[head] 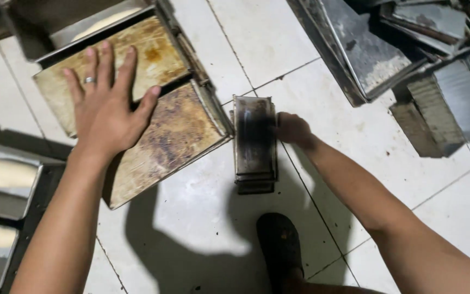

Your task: Organizing metal bread pans, placing dough inside, and applying lids

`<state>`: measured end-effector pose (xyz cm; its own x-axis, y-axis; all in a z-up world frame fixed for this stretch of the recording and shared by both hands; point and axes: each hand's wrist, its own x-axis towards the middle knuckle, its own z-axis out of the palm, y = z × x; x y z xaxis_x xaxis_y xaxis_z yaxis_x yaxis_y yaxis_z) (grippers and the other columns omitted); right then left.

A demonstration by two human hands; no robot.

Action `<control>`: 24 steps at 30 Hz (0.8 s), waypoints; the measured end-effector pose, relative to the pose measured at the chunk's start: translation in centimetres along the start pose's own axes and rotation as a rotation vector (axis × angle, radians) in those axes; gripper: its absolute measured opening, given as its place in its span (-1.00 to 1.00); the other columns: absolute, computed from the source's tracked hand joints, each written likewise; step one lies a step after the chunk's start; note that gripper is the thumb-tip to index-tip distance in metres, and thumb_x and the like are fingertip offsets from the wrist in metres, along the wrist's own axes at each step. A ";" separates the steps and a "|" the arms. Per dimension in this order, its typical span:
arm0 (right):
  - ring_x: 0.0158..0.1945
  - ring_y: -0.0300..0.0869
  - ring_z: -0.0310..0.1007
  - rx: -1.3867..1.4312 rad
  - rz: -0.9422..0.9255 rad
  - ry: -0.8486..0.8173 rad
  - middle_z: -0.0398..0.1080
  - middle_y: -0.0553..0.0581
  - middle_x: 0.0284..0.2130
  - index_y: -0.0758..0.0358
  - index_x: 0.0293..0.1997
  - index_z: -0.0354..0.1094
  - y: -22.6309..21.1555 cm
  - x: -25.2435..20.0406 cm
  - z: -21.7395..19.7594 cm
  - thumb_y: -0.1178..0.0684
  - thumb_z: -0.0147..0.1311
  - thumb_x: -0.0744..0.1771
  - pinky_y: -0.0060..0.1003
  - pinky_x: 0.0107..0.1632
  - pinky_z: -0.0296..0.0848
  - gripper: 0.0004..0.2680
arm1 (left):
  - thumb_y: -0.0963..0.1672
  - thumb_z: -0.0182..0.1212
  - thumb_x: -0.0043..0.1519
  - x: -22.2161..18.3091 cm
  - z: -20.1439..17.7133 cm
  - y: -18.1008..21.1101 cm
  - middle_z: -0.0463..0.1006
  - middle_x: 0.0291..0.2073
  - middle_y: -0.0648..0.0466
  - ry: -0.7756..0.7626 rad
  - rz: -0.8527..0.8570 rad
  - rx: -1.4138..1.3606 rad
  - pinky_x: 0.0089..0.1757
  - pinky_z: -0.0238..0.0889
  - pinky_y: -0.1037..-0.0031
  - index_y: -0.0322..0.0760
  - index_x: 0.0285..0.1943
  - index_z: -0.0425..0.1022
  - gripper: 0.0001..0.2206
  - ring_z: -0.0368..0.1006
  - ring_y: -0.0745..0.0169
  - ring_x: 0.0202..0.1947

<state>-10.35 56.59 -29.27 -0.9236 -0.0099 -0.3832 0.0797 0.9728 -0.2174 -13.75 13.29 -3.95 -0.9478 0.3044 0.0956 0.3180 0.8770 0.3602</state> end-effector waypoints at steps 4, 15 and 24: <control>0.02 0.28 0.49 0.073 0.068 -0.071 0.51 0.32 -0.04 0.23 0.05 0.44 -2.0 -1.1 0.4 -0.14 -0.25 0.39 0.21 0.04 0.44 -0.66 | 0.28 -0.41 0.34 0.3 -0.1 0.4 -0.15 0.57 -0.22 0.003 -0.020 0.028 0.28 -0.70 -0.20 -0.15 0.63 0.00 -0.22 -0.42 -0.16 0.53; -0.32 0.18 0.56 0.228 0.366 -0.008 0.54 0.35 -0.41 0.39 -0.26 0.49 2.3 -3.1 -5.6 -0.01 -0.06 0.33 -0.01 -0.18 0.49 -0.76 | 0.28 -0.41 0.34 0.0 0.1 0.0 -0.12 0.57 -0.27 0.022 0.001 0.022 0.29 -0.71 -0.16 -0.20 0.62 0.04 -0.20 -0.38 -0.23 0.54; -0.35 0.18 0.50 -0.002 0.192 0.312 0.37 0.36 -0.21 0.31 0.06 0.20 1.0 -3.2 -5.8 -0.27 -0.08 0.42 0.06 -0.24 0.49 -0.63 | 0.26 -0.37 0.35 -0.2 -0.1 0.2 -0.10 0.56 -0.32 0.032 0.015 0.016 0.28 -0.69 -0.17 -0.23 0.61 0.06 -0.22 -0.37 -0.24 0.53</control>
<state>-9.50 58.99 -23.05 -0.9620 0.2433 -0.1241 0.2619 0.9507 -0.1661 -13.53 13.36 -3.82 -0.9431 0.3058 0.1303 0.3323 0.8782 0.3439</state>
